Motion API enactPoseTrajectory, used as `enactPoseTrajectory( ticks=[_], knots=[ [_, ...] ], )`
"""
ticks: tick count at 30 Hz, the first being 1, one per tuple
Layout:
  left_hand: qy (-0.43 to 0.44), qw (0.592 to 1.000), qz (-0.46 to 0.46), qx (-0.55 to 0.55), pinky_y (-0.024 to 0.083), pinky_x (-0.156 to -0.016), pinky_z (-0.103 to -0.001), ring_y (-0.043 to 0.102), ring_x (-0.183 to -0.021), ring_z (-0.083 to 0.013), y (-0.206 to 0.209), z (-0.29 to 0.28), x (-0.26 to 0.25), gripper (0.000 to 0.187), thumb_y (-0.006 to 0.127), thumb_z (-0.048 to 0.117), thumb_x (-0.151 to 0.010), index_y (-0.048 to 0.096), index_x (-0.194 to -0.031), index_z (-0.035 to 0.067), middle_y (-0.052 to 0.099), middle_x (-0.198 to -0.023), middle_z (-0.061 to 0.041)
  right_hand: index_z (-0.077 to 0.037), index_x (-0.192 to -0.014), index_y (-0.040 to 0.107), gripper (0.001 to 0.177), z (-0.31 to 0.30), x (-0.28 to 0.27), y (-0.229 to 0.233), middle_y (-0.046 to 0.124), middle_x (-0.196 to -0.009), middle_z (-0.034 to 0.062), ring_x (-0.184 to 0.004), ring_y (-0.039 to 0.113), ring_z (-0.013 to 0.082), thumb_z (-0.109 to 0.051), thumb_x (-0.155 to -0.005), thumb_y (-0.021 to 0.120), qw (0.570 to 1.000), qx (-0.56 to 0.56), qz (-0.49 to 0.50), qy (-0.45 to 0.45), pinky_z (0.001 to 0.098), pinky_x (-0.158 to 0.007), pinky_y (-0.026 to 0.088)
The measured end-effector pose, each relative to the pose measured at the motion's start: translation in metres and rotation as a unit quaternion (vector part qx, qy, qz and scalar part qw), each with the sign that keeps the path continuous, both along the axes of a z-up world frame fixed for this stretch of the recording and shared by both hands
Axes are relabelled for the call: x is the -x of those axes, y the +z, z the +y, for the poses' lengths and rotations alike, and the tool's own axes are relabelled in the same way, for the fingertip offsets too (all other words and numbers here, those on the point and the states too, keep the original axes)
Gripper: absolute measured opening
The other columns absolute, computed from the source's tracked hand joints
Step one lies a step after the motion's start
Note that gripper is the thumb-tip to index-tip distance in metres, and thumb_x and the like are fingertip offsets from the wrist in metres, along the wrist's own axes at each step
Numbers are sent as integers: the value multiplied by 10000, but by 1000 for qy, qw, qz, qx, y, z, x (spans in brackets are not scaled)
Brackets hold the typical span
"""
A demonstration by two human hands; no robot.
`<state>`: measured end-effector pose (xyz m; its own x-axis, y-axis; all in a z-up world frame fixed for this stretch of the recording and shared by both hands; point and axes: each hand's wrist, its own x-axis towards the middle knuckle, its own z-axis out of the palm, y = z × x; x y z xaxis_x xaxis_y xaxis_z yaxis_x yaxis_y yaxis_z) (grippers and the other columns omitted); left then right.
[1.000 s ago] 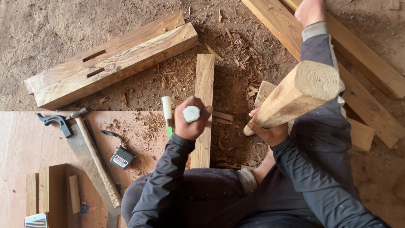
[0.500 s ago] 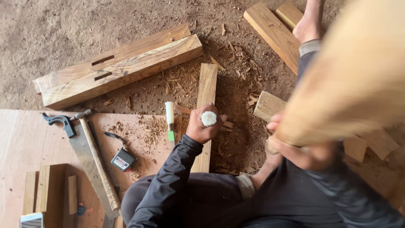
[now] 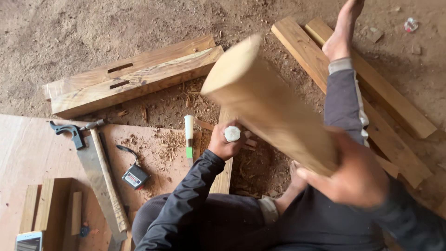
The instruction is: The person sits on the floor and uses a chisel and wooden mallet to carve a rectangular wooden block. They repeatedly strike the chisel to remove wood chips, occasionally adjusting the block's position.
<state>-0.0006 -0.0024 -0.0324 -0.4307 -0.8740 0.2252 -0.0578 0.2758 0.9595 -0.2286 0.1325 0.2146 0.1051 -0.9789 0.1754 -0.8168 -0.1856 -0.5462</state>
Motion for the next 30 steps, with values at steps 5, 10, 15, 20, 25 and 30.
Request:
enactPoseTrajectory(
  ticks=[5, 10, 15, 20, 25, 30],
  knots=[
    [15, 998, 15, 53, 540, -744, -341, 679, -821, -239, -20, 8, 4, 253, 784, 149, -861, 687, -1057, 22, 715, -897, -110, -98, -1296, 555, 601, -5, -12, -28, 734, -911, 164, -741, 753, 291, -298, -784, 796, 980, -118, 155, 37, 429, -668, 615],
    [33, 970, 75, 231, 499, -958, -438, 642, -1097, -350, -20, -5, 9, 345, 729, 99, -865, 653, -1182, -14, 686, -1133, -204, -117, -1342, 561, 707, -17, -2, -50, 731, -837, 177, -689, 739, 315, -283, -713, 837, 963, -194, 183, -45, 431, -629, 605],
    [1, 1000, 19, -4, 533, -704, -389, 653, -751, -271, -18, -1, 4, 163, 761, 104, -865, 634, -916, 16, 670, -821, -140, -144, -1096, 652, 300, 10, 13, -13, 772, -896, 114, -779, 773, 235, -213, -815, 730, 994, 15, -58, 94, 385, -663, 616],
    [64, 970, 12, 234, 560, -752, -398, 692, -838, -309, -20, 3, 10, 211, 671, 24, -764, 654, -974, 24, 711, -916, -145, -110, -1252, 554, 558, -10, -8, -45, 715, -965, 142, -825, 728, 304, -262, -788, 825, 970, -182, 158, 12, 422, -707, 604],
    [106, 944, -18, 311, 486, -937, -511, 641, -1081, -425, -41, -3, 10, 381, 763, 65, -792, 663, -1152, -12, 696, -1150, -228, -114, -1407, 478, 722, 1, 2, -60, 757, -937, 188, -856, 754, 341, -331, -795, 793, 951, -247, 179, -53, 425, -749, 604],
    [7, 981, -100, -167, 535, -882, -437, 665, -929, -334, -78, 1, 1, 253, 726, 165, -879, 709, -1091, 29, 686, -1012, -210, -120, -1206, 591, 460, 5, -7, -25, 756, -991, 163, -840, 739, 278, -324, -837, 776, 992, -6, -113, 64, 374, -738, 647]
  ],
)
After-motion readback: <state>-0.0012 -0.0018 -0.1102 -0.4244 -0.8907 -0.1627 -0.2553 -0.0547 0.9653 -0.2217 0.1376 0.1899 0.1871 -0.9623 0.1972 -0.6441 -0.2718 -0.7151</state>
